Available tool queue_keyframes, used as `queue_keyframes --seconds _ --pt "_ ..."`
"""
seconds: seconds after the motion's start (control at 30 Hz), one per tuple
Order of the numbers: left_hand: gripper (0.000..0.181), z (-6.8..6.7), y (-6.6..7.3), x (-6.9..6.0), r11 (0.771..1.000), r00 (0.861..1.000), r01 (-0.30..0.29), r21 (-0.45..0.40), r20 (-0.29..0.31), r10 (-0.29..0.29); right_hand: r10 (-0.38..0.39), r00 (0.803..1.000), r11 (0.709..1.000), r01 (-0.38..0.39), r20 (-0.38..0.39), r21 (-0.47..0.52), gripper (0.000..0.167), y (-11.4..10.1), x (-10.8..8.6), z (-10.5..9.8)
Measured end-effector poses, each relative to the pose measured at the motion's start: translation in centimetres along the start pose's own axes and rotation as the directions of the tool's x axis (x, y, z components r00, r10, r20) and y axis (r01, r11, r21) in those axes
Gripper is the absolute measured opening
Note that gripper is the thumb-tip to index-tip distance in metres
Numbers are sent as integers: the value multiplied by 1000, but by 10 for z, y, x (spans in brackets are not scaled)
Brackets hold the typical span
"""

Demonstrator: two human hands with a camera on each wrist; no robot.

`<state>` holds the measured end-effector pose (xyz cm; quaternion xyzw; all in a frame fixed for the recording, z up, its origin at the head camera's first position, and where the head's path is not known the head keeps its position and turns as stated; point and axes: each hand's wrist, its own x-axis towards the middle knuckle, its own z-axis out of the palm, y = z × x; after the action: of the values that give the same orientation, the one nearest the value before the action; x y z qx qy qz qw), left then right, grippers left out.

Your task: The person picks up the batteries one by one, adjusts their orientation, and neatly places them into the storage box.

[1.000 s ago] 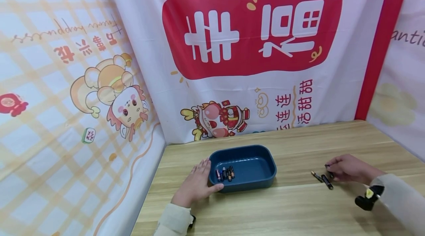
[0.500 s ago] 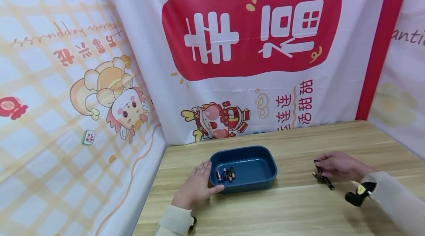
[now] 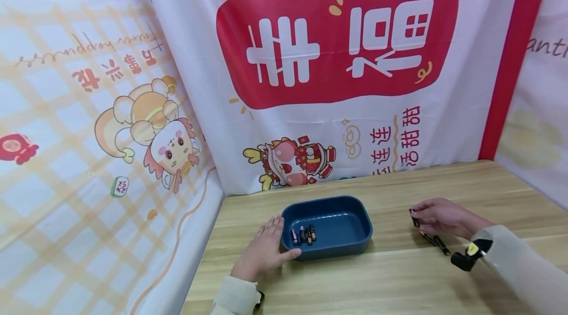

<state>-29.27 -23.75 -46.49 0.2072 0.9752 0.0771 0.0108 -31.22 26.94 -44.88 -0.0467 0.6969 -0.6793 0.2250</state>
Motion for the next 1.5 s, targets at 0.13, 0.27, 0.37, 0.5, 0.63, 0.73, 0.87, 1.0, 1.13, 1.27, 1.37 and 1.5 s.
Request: queue_keyframes --seconds 0.13,0.27,0.37,0.5,0.63,0.73,0.87,1.0,1.13,1.27,1.37,1.5 --pt "108 0 1 -1 1000 1000 -6 2 -5 6 -6 1000 1000 6 2 29 33 0 5 5" --pt "107 1 0 -2 1000 1000 -11 6 -12 11 -10 1000 999 10 -19 49 33 2 11 13" --pt "107 2 -1 -2 1000 1000 -14 12 -15 14 -12 1000 998 13 -17 69 33 3 15 18" --pt "107 4 -2 -1 1000 1000 -14 17 -17 15 -25 1000 996 25 3 89 35 2 21 24" --pt "107 4 -3 -2 1000 1000 -17 17 -18 18 -34 999 996 33 16 78 41 0 25 30" --pt "106 2 -3 -2 1000 1000 -18 21 -17 19 -15 1000 997 15 -2 81 37 -4 30 33" --pt "106 0 0 2 1000 1000 -12 24 -20 13 3 999 997 0 -34 79 34 -15 33 36" --pt "106 2 1 3 1000 1000 -17 24 -20 17 -20 1000 997 21 -14 73 37 -21 36 42" --pt "106 4 0 2 1000 1000 -24 19 -17 24 -22 1000 997 23 -10 77 39 -22 43 50" --pt "106 3 -1 0 1000 1000 -19 16 -14 19 -19 1000 996 21 -20 87 38 -27 52 58" --pt "106 2 -1 -1 1000 1000 -10 16 -9 10 -17 1000 996 19 -23 92 37 -31 58 64" --pt "106 2 -1 -1 1000 1000 -9 12 -5 9 -4 1000 995 7 -27 97 35 -34 65 71"
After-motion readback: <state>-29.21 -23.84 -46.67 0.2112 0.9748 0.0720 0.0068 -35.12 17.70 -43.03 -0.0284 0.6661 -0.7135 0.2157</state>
